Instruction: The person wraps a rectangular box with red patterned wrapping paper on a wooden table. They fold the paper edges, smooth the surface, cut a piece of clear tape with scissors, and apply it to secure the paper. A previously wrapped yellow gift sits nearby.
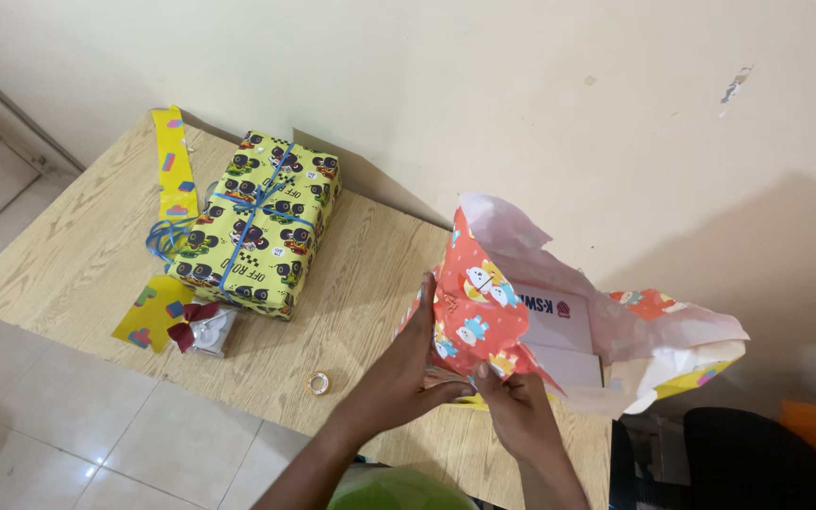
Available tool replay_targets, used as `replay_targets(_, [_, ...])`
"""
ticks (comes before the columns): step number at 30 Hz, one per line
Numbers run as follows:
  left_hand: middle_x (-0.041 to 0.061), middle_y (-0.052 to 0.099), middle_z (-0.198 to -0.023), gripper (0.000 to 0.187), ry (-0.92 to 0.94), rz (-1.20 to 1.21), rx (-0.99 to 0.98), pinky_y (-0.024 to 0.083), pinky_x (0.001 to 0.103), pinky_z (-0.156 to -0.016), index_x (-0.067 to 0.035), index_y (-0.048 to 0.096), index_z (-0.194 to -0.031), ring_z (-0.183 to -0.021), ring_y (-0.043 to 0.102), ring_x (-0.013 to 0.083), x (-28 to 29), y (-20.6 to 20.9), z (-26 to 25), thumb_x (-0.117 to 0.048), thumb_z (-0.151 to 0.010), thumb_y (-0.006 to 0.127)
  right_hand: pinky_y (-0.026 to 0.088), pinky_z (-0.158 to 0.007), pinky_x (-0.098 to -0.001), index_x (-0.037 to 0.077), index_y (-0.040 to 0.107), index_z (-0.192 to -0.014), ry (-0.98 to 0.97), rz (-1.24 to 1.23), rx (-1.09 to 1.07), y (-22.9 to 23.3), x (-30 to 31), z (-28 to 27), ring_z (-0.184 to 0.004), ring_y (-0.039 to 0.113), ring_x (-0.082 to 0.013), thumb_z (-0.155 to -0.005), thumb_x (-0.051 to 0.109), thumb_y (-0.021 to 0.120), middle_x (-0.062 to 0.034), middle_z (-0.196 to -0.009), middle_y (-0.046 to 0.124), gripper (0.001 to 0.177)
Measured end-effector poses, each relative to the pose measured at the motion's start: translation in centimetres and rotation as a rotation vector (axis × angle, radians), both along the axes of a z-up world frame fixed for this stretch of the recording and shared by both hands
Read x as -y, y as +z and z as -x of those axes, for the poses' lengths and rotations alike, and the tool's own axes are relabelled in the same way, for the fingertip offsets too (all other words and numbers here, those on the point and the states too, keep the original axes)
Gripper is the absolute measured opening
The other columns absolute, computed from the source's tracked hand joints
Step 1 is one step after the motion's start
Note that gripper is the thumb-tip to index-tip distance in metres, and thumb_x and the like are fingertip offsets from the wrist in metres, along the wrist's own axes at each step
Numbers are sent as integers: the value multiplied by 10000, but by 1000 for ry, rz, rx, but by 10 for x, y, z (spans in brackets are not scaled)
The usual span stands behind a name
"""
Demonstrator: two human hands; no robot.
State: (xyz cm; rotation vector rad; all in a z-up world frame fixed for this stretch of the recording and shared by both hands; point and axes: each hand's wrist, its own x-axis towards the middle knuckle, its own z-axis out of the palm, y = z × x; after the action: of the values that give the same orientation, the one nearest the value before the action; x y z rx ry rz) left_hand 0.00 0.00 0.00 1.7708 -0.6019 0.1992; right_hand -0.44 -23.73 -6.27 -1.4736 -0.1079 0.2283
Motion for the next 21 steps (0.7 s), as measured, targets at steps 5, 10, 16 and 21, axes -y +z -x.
replay_targets(5, [308, 146, -1713, 1075, 96, -102, 83, 259, 481, -1264, 68, -44, -1618, -1586, 224, 456, 12, -29, 0, -319, -969, 720, 457, -626, -305, 16, 707, -1216, 94, 418, 80, 78, -21, 12, -758, 554, -107, -969, 259, 697, -71, -894, 751, 347])
replay_targets(10, [335, 238, -1675, 1002, 139, -123, 114, 293, 476, -1254, 115, 29, -1604, -1554, 294, 465, 15, -47, 3, -371, -992, 656, 557, -762, -304, 27, 658, -1306, 25, 586, 468, 119, -43, 28, -882, 715, -154, -982, 181, 691, -92, -1017, 784, 360])
replay_targets(16, [371, 302, -1606, 907, 163, -262, 52, 278, 485, -1240, 154, 175, -1547, -1514, 318, 470, 16, -64, 2, -420, -1009, 626, 549, -655, -263, 60, 742, -1213, -272, 824, 311, 127, -48, 28, -664, 682, -104, -901, 171, 748, -82, -845, 791, 331])
replay_targets(21, [359, 314, -1598, 899, 167, -307, 77, 250, 489, -1247, 150, 194, -1551, -1514, 311, 468, 16, -64, 1, -448, -1008, 590, 544, -753, -244, -35, 741, -1135, -284, 444, 269, 129, -51, 25, -817, 683, -72, -859, 101, 778, -70, -919, 804, 310])
